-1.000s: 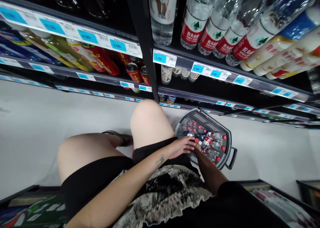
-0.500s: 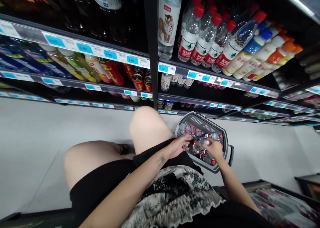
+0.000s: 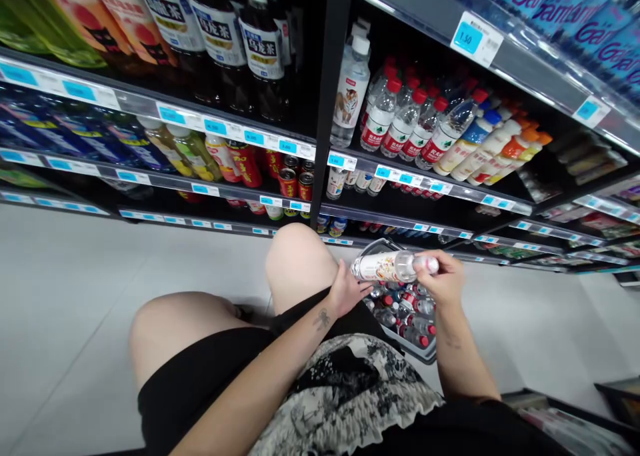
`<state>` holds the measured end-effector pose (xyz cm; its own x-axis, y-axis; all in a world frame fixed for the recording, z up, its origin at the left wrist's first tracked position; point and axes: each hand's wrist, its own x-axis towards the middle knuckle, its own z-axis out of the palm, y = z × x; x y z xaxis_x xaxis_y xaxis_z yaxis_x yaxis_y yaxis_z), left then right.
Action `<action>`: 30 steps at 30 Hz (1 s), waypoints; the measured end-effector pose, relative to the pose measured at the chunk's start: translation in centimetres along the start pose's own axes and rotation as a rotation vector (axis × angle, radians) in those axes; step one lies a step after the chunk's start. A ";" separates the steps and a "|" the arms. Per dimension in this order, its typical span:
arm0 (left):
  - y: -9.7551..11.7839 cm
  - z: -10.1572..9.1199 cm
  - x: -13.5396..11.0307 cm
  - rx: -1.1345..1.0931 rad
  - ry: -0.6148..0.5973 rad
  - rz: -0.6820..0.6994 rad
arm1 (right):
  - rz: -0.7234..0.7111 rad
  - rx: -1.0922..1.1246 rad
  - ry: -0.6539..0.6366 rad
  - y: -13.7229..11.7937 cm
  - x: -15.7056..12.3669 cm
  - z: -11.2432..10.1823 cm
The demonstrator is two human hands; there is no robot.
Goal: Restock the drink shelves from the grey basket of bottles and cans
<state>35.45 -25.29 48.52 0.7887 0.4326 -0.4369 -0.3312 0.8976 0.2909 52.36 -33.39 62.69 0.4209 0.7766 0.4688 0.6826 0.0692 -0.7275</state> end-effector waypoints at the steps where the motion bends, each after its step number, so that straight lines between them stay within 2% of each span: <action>1: 0.0 -0.2 0.1 0.036 -0.045 -0.033 | -0.021 0.038 -0.005 -1.0 0.6 -0.1; 3: -0.3 -0.6 0.2 0.131 -0.145 -0.146 | -0.022 0.088 -0.026 -2.6 2.0 0.2; 6: -0.9 -1.5 0.4 0.234 -0.314 -0.268 | 0.077 0.166 -0.051 -3.6 4.2 2.1; 10: -0.9 -2.3 0.6 0.208 -0.390 -0.295 | 0.305 0.378 0.002 -2.3 6.6 5.8; 13: -0.6 -2.6 0.1 0.161 -0.459 -0.290 | 0.480 0.484 -0.020 -0.7 7.5 7.9; 16: -0.6 -2.9 -0.7 0.181 -0.561 -0.241 | 0.610 0.556 -0.093 0.3 7.6 9.1; 19: -0.8 -3.2 -1.1 0.262 -0.647 -0.268 | 0.694 0.606 -0.162 0.5 7.2 9.7; 23: -1.0 -3.7 -1.1 0.310 -0.662 -0.292 | 0.739 0.649 -0.185 0.2 6.8 10.2; 30: -0.9 -3.7 -1.2 0.322 -0.658 -0.270 | 0.672 0.632 -0.221 -0.3 6.8 10.6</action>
<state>32.87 -26.27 45.70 0.9989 -0.0272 0.0378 0.0035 0.8523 0.5230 48.70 -21.46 60.79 0.4413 0.8736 -0.2050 -0.1384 -0.1594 -0.9775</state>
